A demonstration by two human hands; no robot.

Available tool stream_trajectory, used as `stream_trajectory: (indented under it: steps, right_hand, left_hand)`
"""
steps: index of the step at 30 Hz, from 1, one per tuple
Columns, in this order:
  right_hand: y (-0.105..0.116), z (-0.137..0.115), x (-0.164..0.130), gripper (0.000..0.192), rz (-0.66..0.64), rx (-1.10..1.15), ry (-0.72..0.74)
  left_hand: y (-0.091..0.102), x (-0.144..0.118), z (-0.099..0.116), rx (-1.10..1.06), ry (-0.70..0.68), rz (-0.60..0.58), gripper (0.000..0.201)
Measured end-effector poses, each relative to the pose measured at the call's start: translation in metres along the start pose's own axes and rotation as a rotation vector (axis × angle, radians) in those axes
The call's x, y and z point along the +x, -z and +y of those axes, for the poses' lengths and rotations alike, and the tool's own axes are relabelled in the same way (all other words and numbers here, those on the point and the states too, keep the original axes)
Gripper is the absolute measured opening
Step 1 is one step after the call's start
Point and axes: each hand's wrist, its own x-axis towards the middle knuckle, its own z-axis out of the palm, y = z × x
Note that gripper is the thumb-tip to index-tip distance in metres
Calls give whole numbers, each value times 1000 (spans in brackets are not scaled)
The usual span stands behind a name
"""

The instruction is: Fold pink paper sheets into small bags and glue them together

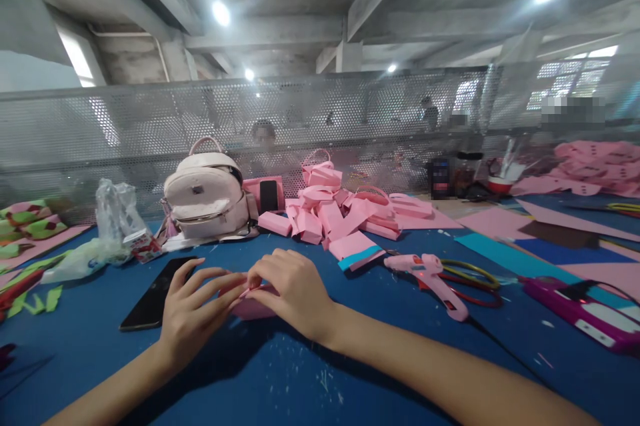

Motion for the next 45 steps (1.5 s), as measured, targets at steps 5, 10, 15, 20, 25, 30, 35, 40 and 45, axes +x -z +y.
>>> stream_trajectory:
  steps: [5,10,15,20,25,30,35,40,45]
  right_hand:
    - [1,-2,1,2,15,-41,91]
    - [2,2,3,12,73,-49,85]
    - [4,15,5,7,53,-73,138]
    - [4,8,4,9,41,-216,207]
    - [3,1,2,21,50,-225,250]
    - [4,16,4,11,23,-51,216]
    - [3,25,3,14,-65,120,193]
    - [-1,19,0,18,-86,229,144]
    - [-2,10,0,12,-84,313,79]
  left_hand:
    - [0,1,0,5,5,5,16]
    - [0,2,-3,-46,19,9,17]
    - [0,3,-5,-137,98,50,15]
    - [2,5,2,-177,141,65,17]
    - [1,2,2,-322,192,8,13]
    - [-6,-5,-13,-757,498,-151,34]
    - [-14,-10,-20,-972,656,-281,57]
    - [-15,-10,-18,-999,573,-250,58]
    - [-15,-11,-16,-1050,584,-231,57]
